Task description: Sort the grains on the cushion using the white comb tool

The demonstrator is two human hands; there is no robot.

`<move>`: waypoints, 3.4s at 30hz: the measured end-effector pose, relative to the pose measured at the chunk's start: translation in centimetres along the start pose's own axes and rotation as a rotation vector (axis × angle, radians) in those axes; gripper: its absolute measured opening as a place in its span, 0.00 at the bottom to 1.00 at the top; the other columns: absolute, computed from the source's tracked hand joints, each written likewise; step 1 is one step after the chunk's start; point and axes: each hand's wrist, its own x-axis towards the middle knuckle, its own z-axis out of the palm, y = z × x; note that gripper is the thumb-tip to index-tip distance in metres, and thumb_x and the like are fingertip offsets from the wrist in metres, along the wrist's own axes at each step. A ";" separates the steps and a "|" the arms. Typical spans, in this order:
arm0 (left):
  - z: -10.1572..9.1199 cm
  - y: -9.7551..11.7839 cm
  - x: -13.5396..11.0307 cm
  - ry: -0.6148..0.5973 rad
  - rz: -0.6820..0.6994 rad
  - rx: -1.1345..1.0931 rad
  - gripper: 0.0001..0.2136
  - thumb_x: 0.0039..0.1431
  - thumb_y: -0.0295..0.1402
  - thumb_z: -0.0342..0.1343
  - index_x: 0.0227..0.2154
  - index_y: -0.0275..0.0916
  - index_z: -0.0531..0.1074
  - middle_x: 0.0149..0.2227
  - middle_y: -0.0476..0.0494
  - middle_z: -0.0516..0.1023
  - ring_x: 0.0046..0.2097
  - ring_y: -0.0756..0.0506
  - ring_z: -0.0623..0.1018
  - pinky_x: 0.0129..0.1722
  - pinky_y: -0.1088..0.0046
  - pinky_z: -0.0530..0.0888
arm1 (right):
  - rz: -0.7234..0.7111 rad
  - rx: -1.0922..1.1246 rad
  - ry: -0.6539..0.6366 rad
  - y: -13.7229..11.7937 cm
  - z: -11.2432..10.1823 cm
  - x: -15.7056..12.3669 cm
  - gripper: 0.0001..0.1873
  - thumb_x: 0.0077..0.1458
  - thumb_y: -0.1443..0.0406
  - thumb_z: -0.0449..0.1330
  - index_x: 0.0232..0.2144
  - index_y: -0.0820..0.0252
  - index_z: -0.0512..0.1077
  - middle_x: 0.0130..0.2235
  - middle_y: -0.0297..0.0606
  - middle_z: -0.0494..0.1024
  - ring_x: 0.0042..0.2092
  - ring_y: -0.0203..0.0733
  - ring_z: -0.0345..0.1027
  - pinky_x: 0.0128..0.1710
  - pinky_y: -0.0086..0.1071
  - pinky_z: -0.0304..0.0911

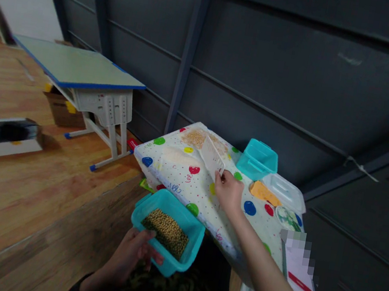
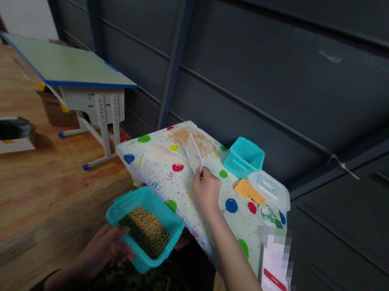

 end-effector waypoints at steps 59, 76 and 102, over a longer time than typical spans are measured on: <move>-1.4 -2.6 2.0 0.072 -0.003 -0.006 0.18 0.47 0.53 0.68 0.22 0.46 0.72 0.13 0.44 0.78 0.18 0.39 0.78 0.16 0.68 0.69 | 0.058 0.190 -0.115 -4.0 3.1 8.3 0.10 0.56 0.62 0.66 0.23 0.57 0.78 0.24 0.35 0.79 0.29 0.44 0.70 0.34 0.34 0.60; -1.4 -2.5 1.9 0.063 -0.010 0.005 0.20 0.46 0.56 0.69 0.22 0.45 0.72 0.13 0.45 0.77 0.18 0.40 0.78 0.17 0.68 0.69 | 0.123 0.202 -0.068 -0.4 3.4 10.0 0.06 0.52 0.64 0.67 0.26 0.59 0.82 0.26 0.37 0.83 0.31 0.46 0.75 0.34 0.34 0.63; -1.7 -3.0 2.4 0.081 -0.008 0.027 0.21 0.47 0.56 0.68 0.17 0.44 0.74 0.12 0.43 0.75 0.16 0.41 0.75 0.16 0.67 0.71 | 0.220 0.453 -0.090 -0.1 5.6 9.9 0.10 0.50 0.64 0.68 0.20 0.58 0.74 0.24 0.36 0.79 0.31 0.45 0.74 0.33 0.33 0.64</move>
